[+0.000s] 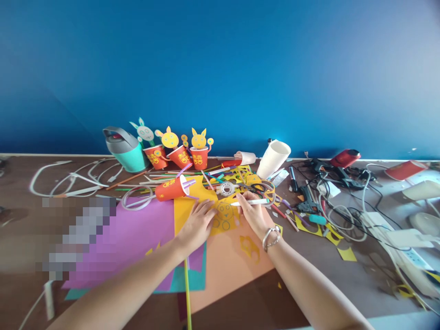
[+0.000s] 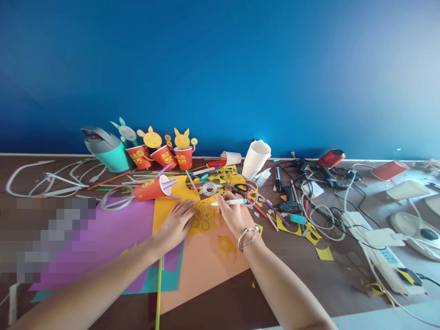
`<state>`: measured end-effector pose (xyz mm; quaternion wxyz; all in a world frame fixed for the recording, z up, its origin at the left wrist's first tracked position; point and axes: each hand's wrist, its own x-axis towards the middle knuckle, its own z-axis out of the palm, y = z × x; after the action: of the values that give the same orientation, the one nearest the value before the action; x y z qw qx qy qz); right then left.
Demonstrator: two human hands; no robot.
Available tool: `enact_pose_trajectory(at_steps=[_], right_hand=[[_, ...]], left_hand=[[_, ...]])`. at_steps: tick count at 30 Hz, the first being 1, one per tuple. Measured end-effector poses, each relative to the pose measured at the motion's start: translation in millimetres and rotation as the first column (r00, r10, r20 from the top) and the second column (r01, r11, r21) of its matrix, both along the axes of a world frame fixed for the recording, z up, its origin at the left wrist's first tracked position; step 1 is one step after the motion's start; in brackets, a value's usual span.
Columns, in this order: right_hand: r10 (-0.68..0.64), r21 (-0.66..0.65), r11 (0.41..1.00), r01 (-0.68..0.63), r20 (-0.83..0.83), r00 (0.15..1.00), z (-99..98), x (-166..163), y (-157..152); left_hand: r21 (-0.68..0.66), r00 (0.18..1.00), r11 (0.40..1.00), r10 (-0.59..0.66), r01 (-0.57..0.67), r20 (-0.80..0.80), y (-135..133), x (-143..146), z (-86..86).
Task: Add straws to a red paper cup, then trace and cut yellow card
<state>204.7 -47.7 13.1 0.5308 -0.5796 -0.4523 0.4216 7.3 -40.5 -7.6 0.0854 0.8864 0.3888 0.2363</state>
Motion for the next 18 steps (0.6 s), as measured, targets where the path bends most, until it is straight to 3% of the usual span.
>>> enact_pose_trajectory(at_steps=[8, 18], right_hand=[[0.088, 0.042, 0.994, -0.105, 0.294, 0.952, -5.0, -4.5, 3.8], [0.101, 0.034, 0.992, -0.124, 0.396, 0.913, -6.7, -7.5, 9.5]], left_hand=[[-0.032, 1.0, 0.999, -0.009, 0.009, -0.001, -2.9, 2.2, 2.0], [-0.04, 0.999, 0.999, -0.012, 0.01, -0.037, -3.2, 1.3, 6.3]])
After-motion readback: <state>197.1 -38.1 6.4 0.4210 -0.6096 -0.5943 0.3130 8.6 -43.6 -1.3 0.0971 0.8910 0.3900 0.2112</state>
